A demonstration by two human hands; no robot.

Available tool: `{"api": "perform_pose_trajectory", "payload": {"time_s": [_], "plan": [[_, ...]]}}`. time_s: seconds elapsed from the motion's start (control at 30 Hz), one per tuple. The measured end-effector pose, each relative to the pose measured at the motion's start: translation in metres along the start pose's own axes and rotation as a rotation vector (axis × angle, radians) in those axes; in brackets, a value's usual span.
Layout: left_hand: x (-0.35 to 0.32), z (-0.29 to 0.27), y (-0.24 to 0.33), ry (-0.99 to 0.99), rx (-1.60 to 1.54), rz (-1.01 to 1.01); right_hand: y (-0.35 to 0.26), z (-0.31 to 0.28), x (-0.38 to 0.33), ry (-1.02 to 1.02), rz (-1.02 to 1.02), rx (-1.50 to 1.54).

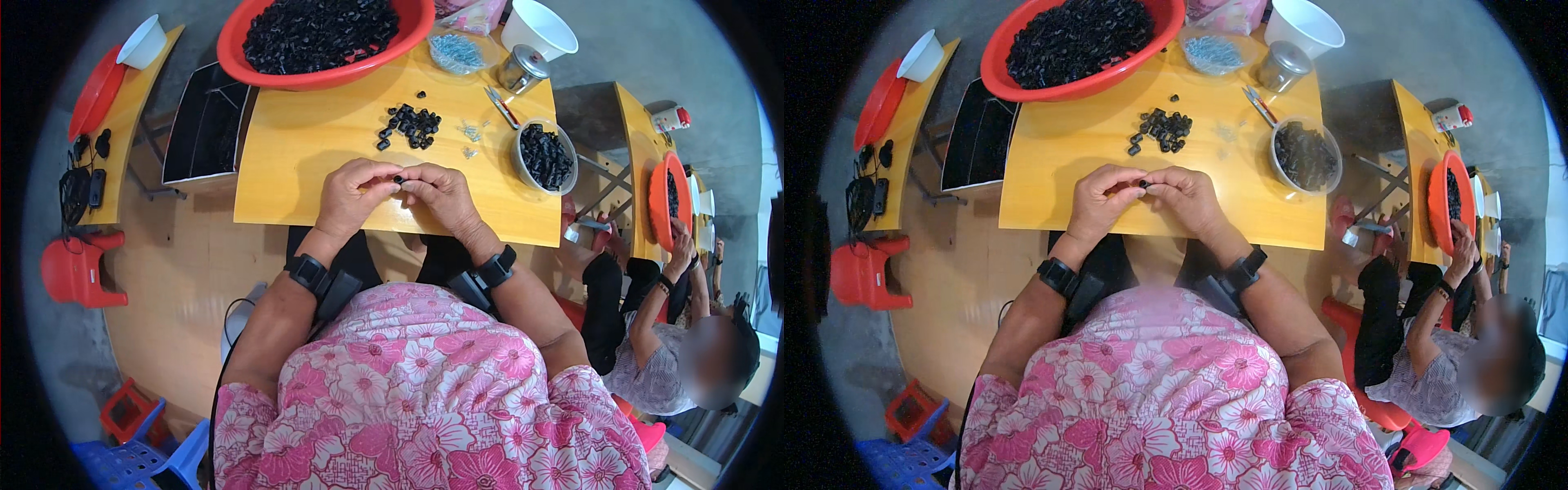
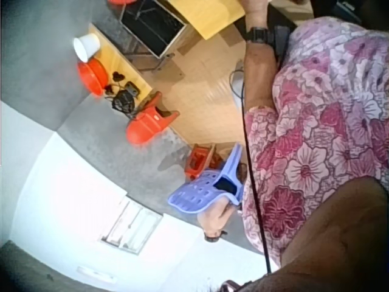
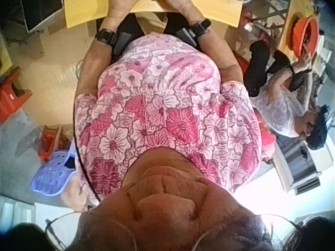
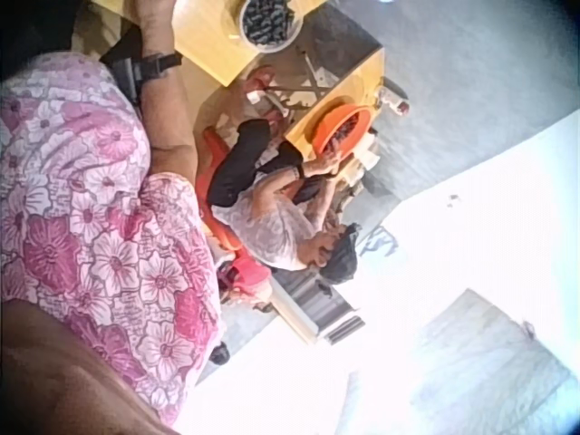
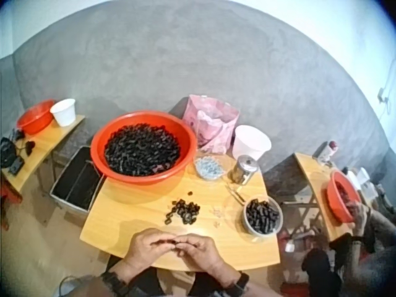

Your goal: Sorting and assembling small black plastic components at a workstation.

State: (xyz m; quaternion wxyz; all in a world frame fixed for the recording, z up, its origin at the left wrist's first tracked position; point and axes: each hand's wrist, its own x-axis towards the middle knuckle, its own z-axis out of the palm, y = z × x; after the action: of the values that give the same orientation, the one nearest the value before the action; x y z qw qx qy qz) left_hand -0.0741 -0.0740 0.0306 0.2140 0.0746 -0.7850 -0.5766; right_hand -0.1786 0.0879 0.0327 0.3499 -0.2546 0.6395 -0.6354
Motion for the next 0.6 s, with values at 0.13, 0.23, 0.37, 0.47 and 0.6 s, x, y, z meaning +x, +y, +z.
{"api": "perform_pose_trajectory", "payload": {"time_s": [0.13,0.23,0.37,0.47,0.6], "plan": [[-0.002,-0.003,0.001,-0.031,-0.018,0.01,-0.001,0.004,0.001,0.024,0.026,0.018],[-0.001,-0.002,-0.001,0.02,-0.011,0.01,-0.007,0.007,0.003,0.074,0.059,-0.033],[-0.002,0.0,-0.001,0.017,-0.027,-0.1,-0.008,0.009,0.005,0.139,0.026,-0.185],[-0.001,0.003,0.0,0.024,-0.019,-0.12,-0.017,0.006,0.014,0.246,-0.189,-0.494],[-0.001,0.004,0.001,-0.019,0.099,-0.111,-0.024,-0.006,0.04,0.327,-0.4,-0.819]]}}
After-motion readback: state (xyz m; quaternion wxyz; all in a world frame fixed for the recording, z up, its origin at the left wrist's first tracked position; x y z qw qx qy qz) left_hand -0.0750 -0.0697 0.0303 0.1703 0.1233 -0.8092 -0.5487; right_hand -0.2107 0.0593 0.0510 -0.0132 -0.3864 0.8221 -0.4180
